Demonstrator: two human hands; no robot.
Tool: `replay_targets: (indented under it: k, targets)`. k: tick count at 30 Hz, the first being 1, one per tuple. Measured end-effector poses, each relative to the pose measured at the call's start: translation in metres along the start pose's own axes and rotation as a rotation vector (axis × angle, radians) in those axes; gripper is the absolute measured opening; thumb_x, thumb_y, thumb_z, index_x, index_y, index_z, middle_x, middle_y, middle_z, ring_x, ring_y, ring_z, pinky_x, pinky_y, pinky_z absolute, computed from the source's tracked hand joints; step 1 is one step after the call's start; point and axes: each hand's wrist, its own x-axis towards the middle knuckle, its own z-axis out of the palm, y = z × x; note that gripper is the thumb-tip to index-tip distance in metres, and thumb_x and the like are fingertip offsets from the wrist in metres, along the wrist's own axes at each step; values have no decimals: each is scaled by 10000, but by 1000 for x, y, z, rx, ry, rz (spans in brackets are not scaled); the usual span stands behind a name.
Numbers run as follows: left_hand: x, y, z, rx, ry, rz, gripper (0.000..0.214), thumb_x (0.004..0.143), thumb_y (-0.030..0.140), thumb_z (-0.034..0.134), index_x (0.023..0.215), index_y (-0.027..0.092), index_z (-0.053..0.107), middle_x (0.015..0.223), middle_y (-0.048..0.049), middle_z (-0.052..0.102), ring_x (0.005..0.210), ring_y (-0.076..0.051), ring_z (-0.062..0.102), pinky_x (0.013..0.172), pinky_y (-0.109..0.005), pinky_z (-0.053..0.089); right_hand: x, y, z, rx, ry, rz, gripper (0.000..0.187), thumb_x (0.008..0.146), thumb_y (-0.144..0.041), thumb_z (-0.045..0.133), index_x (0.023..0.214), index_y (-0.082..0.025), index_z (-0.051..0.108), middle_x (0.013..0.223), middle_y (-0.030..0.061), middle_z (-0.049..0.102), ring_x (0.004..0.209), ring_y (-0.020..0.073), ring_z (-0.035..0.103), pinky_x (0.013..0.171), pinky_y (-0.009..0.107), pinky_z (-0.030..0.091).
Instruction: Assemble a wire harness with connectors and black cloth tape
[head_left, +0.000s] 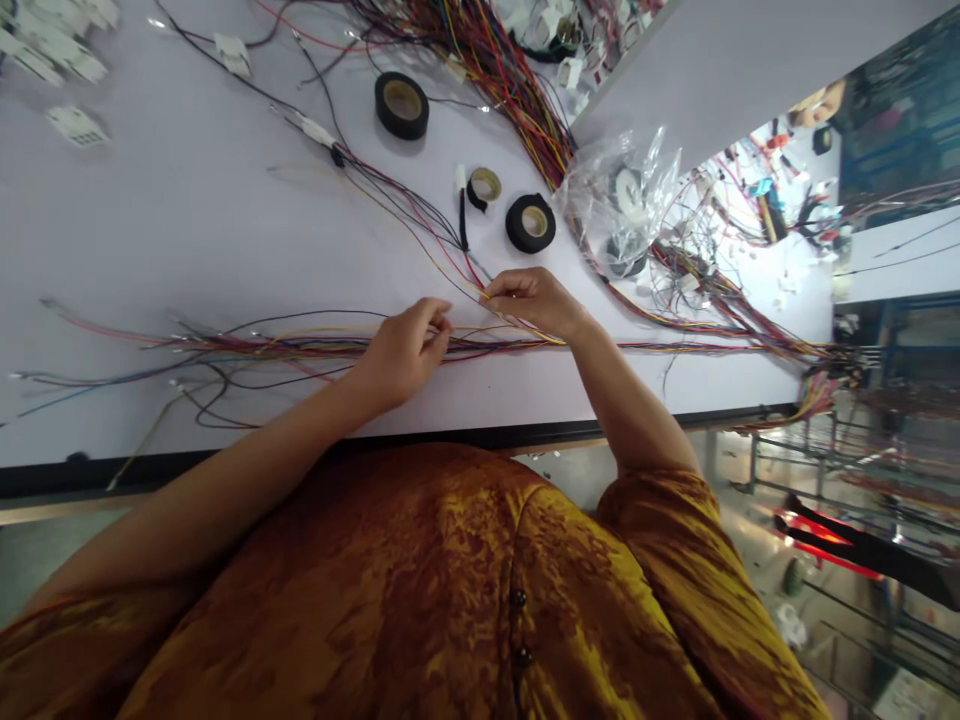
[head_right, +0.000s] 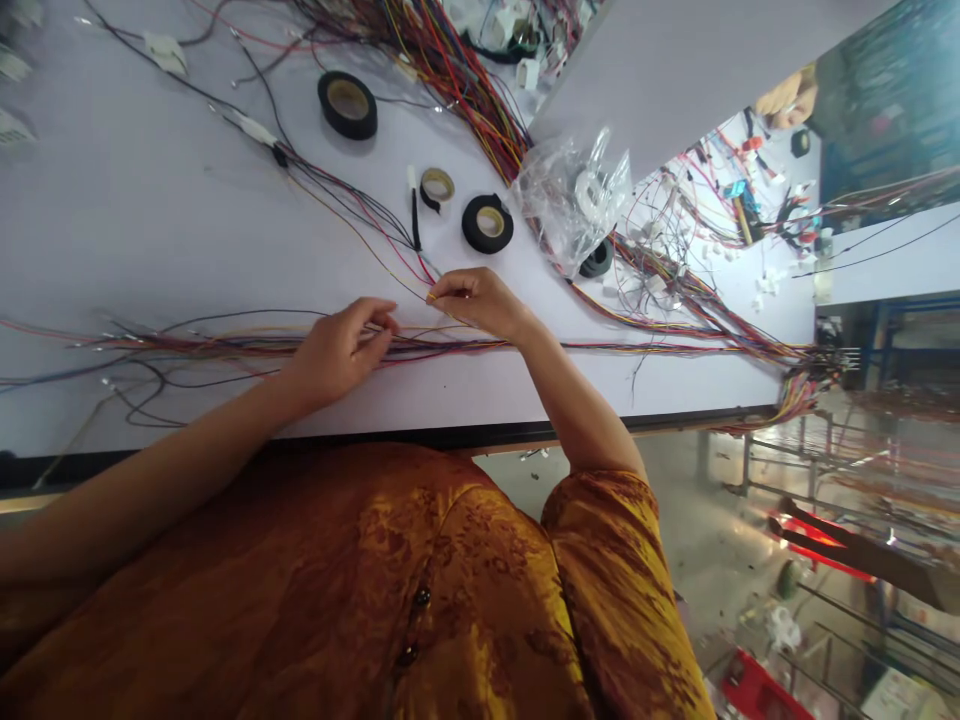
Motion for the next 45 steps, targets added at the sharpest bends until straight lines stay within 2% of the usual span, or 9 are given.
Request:
replay_targets:
  k: [3,8,14,23,28,33,36,40,45]
  targets:
    - [27,3,8,-390,-123,-220,296,910,291,547,1158,137,592,698,-9,634,471,-89,468,479,-230,398,-2,-4,4,-157,41,-111,105,815,-263,701,823,-159,714,750,-5,605,664,92,495,611,240,402]
    - [53,5,21,-642,-50,-288,183,931,273,499,939,150,634,575,44,476,366,-41,275,375,-202,216,-10,-5,3,-264,93,-76,112,823,-285,673,838,-190,729,811,14,644,724,119,528,700,269,437]
    - [54,0,23,-532,17,-203,241,885,217,497,1016,133,680,818,-45,688,397,-26,336,378,-192,267,-19,6,-9,-216,91,48,175,830,-227,607,969,-169,696,767,0,649,697,108,542,647,240,429]
    - [50,0,20,-437,55,-59,272,933,228,450,1073,142,668,958,-74,742,471,-53,438,472,-198,399,-12,4,-13,-208,-28,166,148,806,-262,660,872,-141,715,577,-50,521,500,70,428,500,229,325]
    - [42,-6,26,-46,61,51,316,929,194,517,1225,129,606,1000,-83,740,833,-163,658,801,-298,515,-4,2,-13,-250,212,13,202,800,-309,697,692,-176,590,656,-25,503,623,89,430,561,233,345]
    - [39,-3,40,297,-79,85,266,967,218,519,1166,85,634,1143,-163,675,1008,-253,657,909,-385,492,-3,-3,-14,103,584,-15,352,935,-524,487,732,-255,384,606,-56,292,514,110,311,501,253,341]
    - [42,1,41,318,-125,123,256,990,248,496,1095,83,662,1140,-170,660,994,-253,662,877,-374,502,-12,-4,-12,34,516,2,268,903,-497,540,777,-262,507,565,-70,302,453,105,294,476,275,321]
    - [25,1,9,274,42,175,272,1004,186,439,1149,117,659,1140,-135,675,1041,-215,657,901,-334,496,-36,2,-11,-352,310,80,187,820,-401,668,815,-217,701,592,-12,572,534,136,496,516,292,369]
    - [-42,-18,-85,339,220,85,271,996,257,458,1123,167,680,1060,-80,719,1006,-190,659,916,-320,484,-61,21,-13,-624,220,-42,163,858,-366,637,862,-240,741,802,58,703,662,187,604,646,352,461]
